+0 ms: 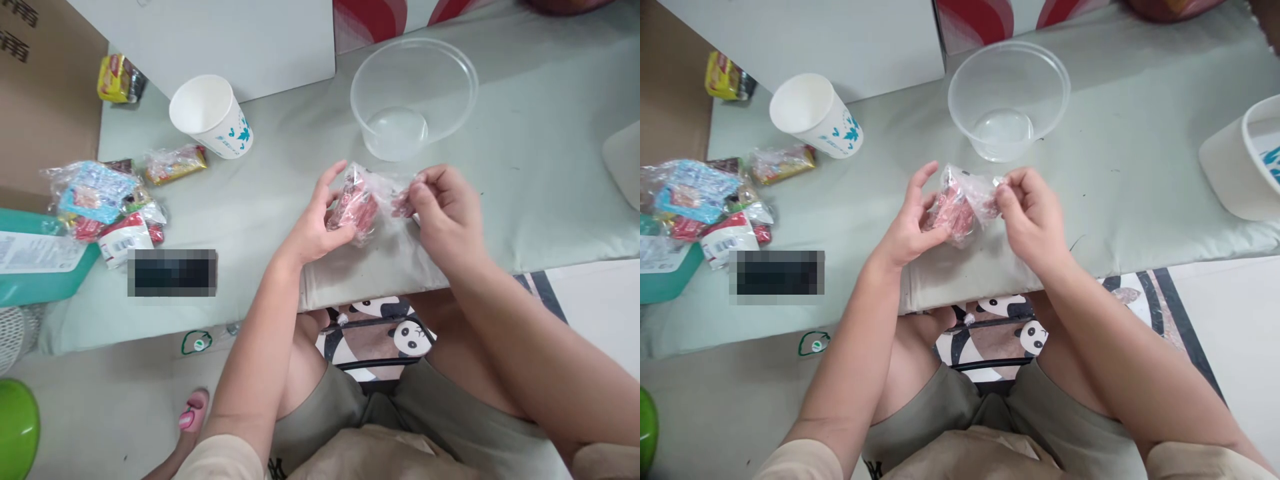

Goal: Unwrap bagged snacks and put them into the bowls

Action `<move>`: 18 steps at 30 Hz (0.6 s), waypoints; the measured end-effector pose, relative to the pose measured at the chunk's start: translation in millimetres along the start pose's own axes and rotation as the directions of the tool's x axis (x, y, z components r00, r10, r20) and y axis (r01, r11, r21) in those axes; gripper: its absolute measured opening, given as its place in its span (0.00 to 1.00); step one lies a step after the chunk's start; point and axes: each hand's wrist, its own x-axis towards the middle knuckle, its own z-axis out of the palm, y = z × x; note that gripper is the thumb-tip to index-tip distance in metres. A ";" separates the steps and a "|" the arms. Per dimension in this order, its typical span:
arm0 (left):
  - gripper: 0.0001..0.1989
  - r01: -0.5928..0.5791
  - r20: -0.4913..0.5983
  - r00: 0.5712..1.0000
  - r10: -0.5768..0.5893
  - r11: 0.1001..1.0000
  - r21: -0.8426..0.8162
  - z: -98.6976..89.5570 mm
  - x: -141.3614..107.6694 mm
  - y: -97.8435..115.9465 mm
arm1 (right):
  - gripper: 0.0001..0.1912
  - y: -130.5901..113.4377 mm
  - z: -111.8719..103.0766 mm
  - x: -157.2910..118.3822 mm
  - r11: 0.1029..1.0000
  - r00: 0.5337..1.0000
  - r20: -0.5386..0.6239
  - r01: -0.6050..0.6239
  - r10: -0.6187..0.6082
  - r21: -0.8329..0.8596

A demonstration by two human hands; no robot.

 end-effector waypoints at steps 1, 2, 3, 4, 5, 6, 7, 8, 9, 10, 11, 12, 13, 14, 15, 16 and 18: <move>0.44 0.021 0.014 1.000 -0.020 0.999 -0.025 -3.1 -0.6 1.6 | 0.12 2.9 -3.1 4.2 0.999 0.999 -0.044 -0.017 0.019 0.033; 0.43 0.046 0.034 0.998 -0.044 0.997 -0.055 -6.5 -1.3 3.5 | 0.11 6.5 -6.7 9.1 0.997 0.995 -0.087 -0.035 0.041 0.065; 0.40 0.075 0.061 0.996 -0.070 0.993 -0.086 -9.9 -2.1 5.5 | 0.11 10.9 -10.7 14.6 0.994 0.990 -0.125 -0.051 0.064 0.099; 0.38 0.106 0.091 0.991 -0.096 0.988 -0.116 -13.1 -3.0 7.4 | 0.10 15.9 -15.1 20.3 0.989 0.982 -0.167 -0.064 0.086 0.131; 0.35 0.136 0.126 0.985 -0.118 0.980 -0.143 -15.9 -3.9 9.2 | 0.09 21.2 -19.7 26.0 0.985 0.973 -0.206 -0.076 0.107 0.154; 0.34 0.159 0.159 0.978 -0.133 0.974 -0.164 -18.0 -4.5 10.7 | 0.08 26.2 -24.4 31.2 0.983 0.962 -0.242 -0.086 0.124 0.163; 0.33 0.169 0.183 0.974 -0.136 0.969 -0.177 -19.4 -5.0 11.7 | 0.07 30.4 -28.9 35.4 0.983 0.952 -0.278 -0.090 0.132 0.159; 0.33 0.164 0.196 0.972 -0.127 0.968 -0.187 -19.9 -5.2 12.2 | 0.06 33.2 -32.8 38.2 0.985 0.941 -0.312 -0.089 0.132 0.146; 0.35 0.150 0.195 0.974 -0.111 0.969 -0.197 -19.4 -5.0 12.2 | 0.05 34.0 -35.9 39.1 0.988 0.926 -0.357 -0.079 0.121 0.130; 0.37 0.133 0.181 0.979 -0.096 0.969 -0.210 -18.0 -4.4 11.8 | 0.04 32.8 -37.7 37.9 0.994 0.912 -0.402 -0.050 0.087 0.100; 0.38 0.119 0.155 0.984 -0.085 0.967 -0.224 -15.9 -3.5 11.0 | 0.02 29.5 -38.0 34.5 0.999 0.896 -0.443 0.004 0.018 0.051; 0.38 0.107 0.116 0.990 -0.081 0.966 -0.237 -13.2 -2.3 10.0 | 0.01 24.5 -36.5 29.2 0.997 0.880 -0.469 0.080 -0.077 -0.014; 0.35 0.099 0.070 0.994 -0.084 0.965 -0.244 -10.2 -1.0 8.9 | 0.01 18.4 -33.1 22.3 0.983 0.867 -0.463 0.163 -0.185 -0.087; 0.32 0.095 0.018 0.995 -0.094 0.965 -0.246 -7.1 0.4 7.9 | 0.02 12.1 -27.8 14.3 0.954 0.864 -0.406 0.251 -0.298 -0.165; 0.27 0.097 -0.033 0.994 -0.108 0.964 -0.248 -4.0 1.6 6.9 | 0.03 6.2 -21.0 6.1 0.919 0.877 -0.294 0.323 -0.380 -0.227; 0.24 0.101 -0.076 0.989 -0.124 0.961 -0.256 -1.2 2.7 6.1 | 0.02 1.4 -13.1 -1.9 0.884 0.889 -0.151 0.383 -0.431 -0.269; 0.20 0.126 -0.112 0.980 -0.166 0.945 -0.301 3.4 3.9 4.9 | 0.06 -3.5 3.2 -14.4 0.835 0.890 0.103 0.454 -0.445 -0.311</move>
